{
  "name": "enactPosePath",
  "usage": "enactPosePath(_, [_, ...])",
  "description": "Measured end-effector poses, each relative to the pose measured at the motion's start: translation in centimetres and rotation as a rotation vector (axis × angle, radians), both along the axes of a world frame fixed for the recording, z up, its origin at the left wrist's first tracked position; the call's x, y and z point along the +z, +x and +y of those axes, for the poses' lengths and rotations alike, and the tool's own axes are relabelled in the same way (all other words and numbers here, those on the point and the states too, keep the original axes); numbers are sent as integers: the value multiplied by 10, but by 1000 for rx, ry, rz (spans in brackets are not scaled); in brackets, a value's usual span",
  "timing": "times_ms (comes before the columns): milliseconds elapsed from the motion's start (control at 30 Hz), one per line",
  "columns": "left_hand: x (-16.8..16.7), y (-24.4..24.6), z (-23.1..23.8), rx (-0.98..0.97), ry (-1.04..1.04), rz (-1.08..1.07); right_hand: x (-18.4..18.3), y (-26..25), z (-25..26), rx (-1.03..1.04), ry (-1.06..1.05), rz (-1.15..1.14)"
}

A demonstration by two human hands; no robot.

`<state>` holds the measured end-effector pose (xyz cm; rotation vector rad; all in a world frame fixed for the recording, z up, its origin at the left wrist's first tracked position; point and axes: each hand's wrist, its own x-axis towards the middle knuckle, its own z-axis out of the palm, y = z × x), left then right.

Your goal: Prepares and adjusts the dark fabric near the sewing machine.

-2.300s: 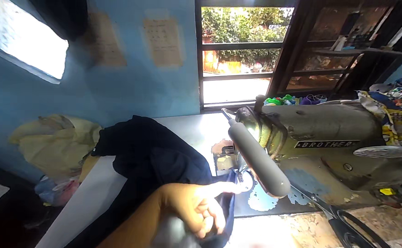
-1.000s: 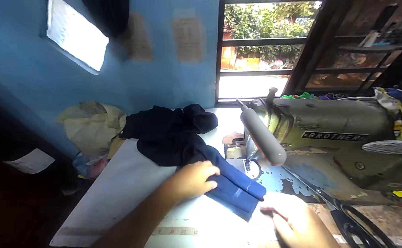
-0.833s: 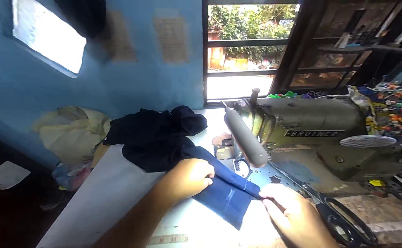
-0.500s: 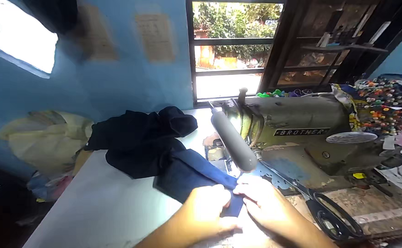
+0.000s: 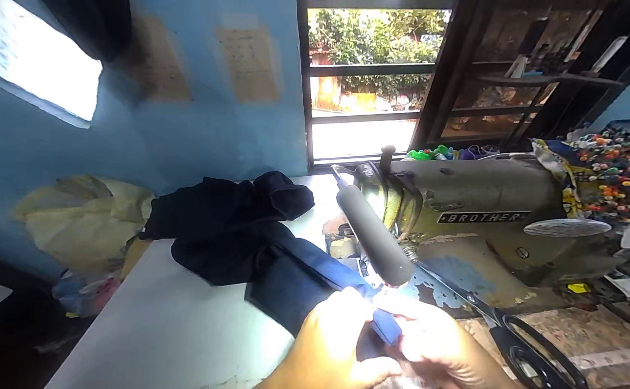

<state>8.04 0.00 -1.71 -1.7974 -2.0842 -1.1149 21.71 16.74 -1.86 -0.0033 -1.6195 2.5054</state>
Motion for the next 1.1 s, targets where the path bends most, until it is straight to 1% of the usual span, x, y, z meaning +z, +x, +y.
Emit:
enactPosePath(67, [0,7,-2,54,27,36,-2,1,-8,-18,-85,3])
enactPosePath(133, [0,13,-6,54,62,-44,-3,1,-16,-69,-100,-13])
enactPosePath(200, [-2,21,-10,24,150,-186,-4,1,-22,-152,-36,-7])
enactPosePath(233, [-3,27,-11,38,215,-236,-3,1,-25,-198,-2,3])
enactPosePath(300, [-7,39,-15,149,318,-239,-1,3,-33,-295,57,11])
enactPosePath(367, [-14,48,-18,240,353,-218,-2,4,-37,-361,146,59])
enactPosePath(433, [-20,54,-19,272,346,-225,-1,6,-39,-398,262,134])
enactPosePath(567, [-25,54,-20,266,320,-269,-4,8,-40,-459,388,241])
enactPosePath(667, [-25,54,-23,262,343,-295,-9,8,-40,-558,466,269])
enactPosePath(733, [-26,60,-22,274,381,-270,-15,7,-42,-617,540,266])
enactPosePath(767, [-27,63,-21,275,403,-241,-18,8,-43,-637,615,250])
enactPosePath(833, [-33,66,-17,265,468,-195,-24,6,-43,-671,832,218])
enactPosePath(867, [-36,67,-15,270,506,-189,-24,5,-44,-679,891,223])
enactPosePath(933, [-39,67,-15,270,557,-204,-24,2,-42,-700,881,307])
enactPosePath(1000, [-37,62,-19,186,607,-209,-21,3,-36,-694,854,426])
enactPosePath(1033, [-34,60,-23,146,606,-186,-19,4,-33,-660,834,491])
enactPosePath(1100, [-24,55,-34,158,478,-68,-16,7,-30,-564,799,596])
